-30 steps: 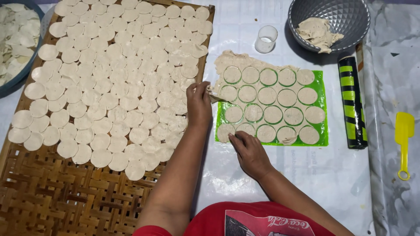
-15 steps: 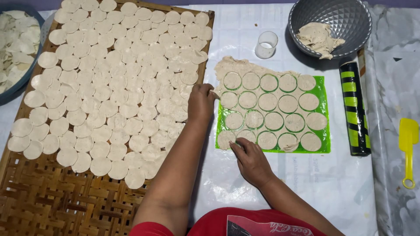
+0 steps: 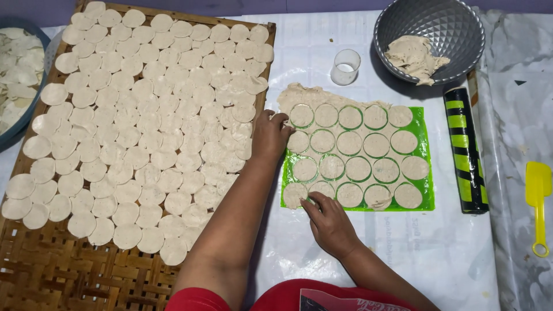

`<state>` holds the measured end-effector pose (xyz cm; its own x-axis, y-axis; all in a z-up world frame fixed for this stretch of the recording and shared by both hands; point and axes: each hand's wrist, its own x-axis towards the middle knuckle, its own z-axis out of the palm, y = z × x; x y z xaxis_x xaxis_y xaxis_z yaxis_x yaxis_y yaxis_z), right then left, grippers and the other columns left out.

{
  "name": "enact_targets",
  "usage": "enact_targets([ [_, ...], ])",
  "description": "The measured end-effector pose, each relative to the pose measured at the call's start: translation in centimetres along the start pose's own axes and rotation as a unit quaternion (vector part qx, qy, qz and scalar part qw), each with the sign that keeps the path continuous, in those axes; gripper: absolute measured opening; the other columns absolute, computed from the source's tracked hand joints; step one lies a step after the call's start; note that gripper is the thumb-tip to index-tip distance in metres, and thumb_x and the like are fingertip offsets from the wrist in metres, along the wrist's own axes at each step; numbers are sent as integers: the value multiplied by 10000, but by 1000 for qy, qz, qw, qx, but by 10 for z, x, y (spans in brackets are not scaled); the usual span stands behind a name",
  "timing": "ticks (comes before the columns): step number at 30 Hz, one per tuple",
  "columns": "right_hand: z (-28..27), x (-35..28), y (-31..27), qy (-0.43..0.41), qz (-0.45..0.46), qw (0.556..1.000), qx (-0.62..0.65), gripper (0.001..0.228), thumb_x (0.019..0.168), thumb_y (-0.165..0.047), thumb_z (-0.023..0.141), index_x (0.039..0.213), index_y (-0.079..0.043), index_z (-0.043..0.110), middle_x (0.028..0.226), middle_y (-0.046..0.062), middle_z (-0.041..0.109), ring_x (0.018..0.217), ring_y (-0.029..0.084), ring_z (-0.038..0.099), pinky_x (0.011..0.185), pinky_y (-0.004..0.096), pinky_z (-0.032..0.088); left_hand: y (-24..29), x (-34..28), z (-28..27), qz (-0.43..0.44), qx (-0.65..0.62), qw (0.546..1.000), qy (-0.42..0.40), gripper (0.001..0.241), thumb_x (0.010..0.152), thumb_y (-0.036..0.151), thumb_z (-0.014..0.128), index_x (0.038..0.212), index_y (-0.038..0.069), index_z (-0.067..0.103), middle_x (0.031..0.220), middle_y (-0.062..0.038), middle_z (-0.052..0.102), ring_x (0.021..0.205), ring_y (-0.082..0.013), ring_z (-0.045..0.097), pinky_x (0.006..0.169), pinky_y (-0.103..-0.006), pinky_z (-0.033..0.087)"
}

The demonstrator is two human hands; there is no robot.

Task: The recorder uses a rolling pin to flatten dough, then uses a small circular cutter to create dough circles and organizes them on a drying rack.

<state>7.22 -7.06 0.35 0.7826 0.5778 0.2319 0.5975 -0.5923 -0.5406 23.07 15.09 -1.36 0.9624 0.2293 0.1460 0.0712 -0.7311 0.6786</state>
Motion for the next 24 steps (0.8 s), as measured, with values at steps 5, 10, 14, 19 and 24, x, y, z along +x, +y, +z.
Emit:
enact_targets([
  [5, 2, 1, 2, -2, 5, 1000, -3, 420, 842, 9, 692, 1258, -32, 658, 1280, 162, 589, 1104, 319, 627, 906, 443, 504, -4, 2, 16, -4, 21, 999, 34, 306, 750, 128, 842, 1040, 77, 755, 1183, -212, 623, 1149, -387, 578, 960, -462, 497],
  [10, -1, 4, 0, -8, 7, 1000, 0, 439, 822, 13, 693, 1257, -34, 661, 1271, 155, 590, 1094, 317, 628, 905, 440, 509, -12, 13, 18, 24, 58, 996, 58, 281, 782, -2, 746, 1048, 87, 762, 1132, -188, 639, 1120, -382, 601, 964, -460, 506],
  [14, -3, 4, -1, 6, 0, 1000, 0, 420, 825, 16, 696, 1242, -22, 668, 1246, 162, 592, 1057, 313, 633, 872, 431, 518, -11, 44, 10, -38, 17, 999, 32, 256, 825, 12, 727, 1059, 111, 755, 1093, -183, 658, 1065, -371, 646, 941, -443, 528],
  [19, 8, -12, 14, 37, -9, 997, 71, 233, 893, -18, 708, 1119, 2, 652, 1088, 134, 627, 969, 287, 666, 794, 372, 569, -30, 92, 27, 2, -93, 989, 111, 502, 812, -43, 677, 1295, 82, 623, 1177, -213, 661, 1109, -391, 650, 935, -429, 527],
  [24, -19, 28, 17, 60, 8, 988, 140, 136, 921, -1, 673, 1054, -22, 680, 949, 137, 654, 875, 273, 683, 746, 372, 572, -31, 104, 52, -100, -197, 971, 88, 502, 869, 76, 763, 1321, 51, 545, 1148, -191, 678, 1039, -277, 693, 906, -369, 553],
])
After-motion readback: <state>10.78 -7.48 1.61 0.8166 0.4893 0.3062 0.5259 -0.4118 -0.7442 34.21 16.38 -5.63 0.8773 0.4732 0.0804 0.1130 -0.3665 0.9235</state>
